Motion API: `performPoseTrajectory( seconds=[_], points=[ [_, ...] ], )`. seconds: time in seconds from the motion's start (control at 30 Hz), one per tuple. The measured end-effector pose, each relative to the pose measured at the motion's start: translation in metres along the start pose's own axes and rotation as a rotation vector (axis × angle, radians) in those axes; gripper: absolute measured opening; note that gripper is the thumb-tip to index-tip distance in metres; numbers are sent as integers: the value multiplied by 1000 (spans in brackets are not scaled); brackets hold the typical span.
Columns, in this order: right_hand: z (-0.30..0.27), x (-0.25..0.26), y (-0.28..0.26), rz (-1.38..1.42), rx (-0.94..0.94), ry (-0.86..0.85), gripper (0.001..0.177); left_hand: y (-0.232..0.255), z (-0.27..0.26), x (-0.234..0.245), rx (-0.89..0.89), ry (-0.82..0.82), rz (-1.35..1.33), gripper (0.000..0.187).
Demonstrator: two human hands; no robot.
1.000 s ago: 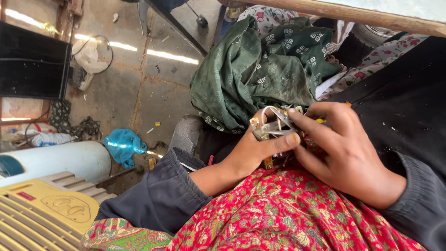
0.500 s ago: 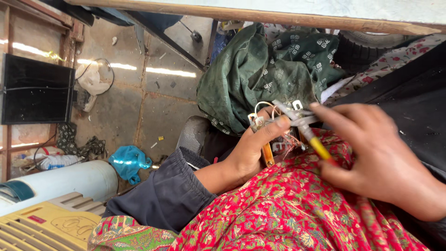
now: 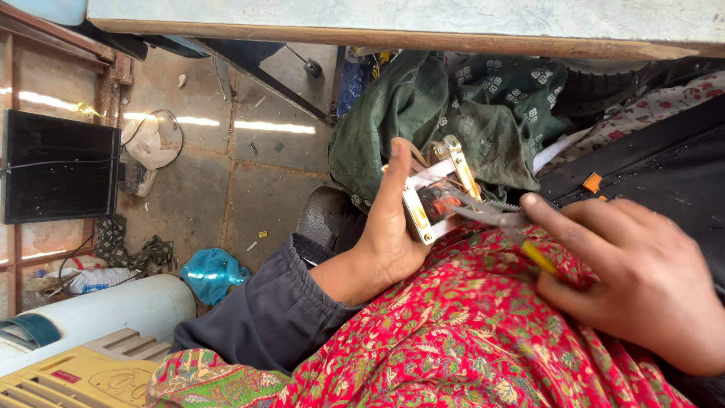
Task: The person uses pliers to strip copper wire from a small electronic component, likely a transformer, while seated. They hold the component in their left hand and use the pliers in their right hand to pull and remove the wire strands.
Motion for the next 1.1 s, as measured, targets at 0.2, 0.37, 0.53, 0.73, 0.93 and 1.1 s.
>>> performPoseTrajectory(
  seconds=[0.2, 0.37, 0.53, 0.73, 0.93, 1.1],
  points=[
    [6, 1, -10, -147, 86, 36, 70, -2, 7, 6, 74, 109, 49, 69],
    [1, -3, 4, -205, 26, 33, 69, -3, 9, 11, 69, 221, 94, 63],
    [1, -5, 12, -154, 56, 30, 70, -8, 15, 23, 103, 230, 104, 63],
    [1, -7, 16, -228, -7, -44, 74, -5, 23, 17, 149, 127, -52, 78],
    [6, -5, 14, -221, -17, -27, 73, 2, 17, 10, 170, 207, -56, 87],
    [4, -15, 15, -124, -11, 18, 73, 1, 18, 8, 180, 179, -75, 93]
  ],
)
Point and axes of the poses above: each hand's wrist, its own z-axis towards the middle knuckle, its own x-axis out of the back of the hand, y = z × x, the point moved 7 cm from there along z, towards the middle knuckle, and after that the axes turned 9 degrees about x, right-handed, at the moved point
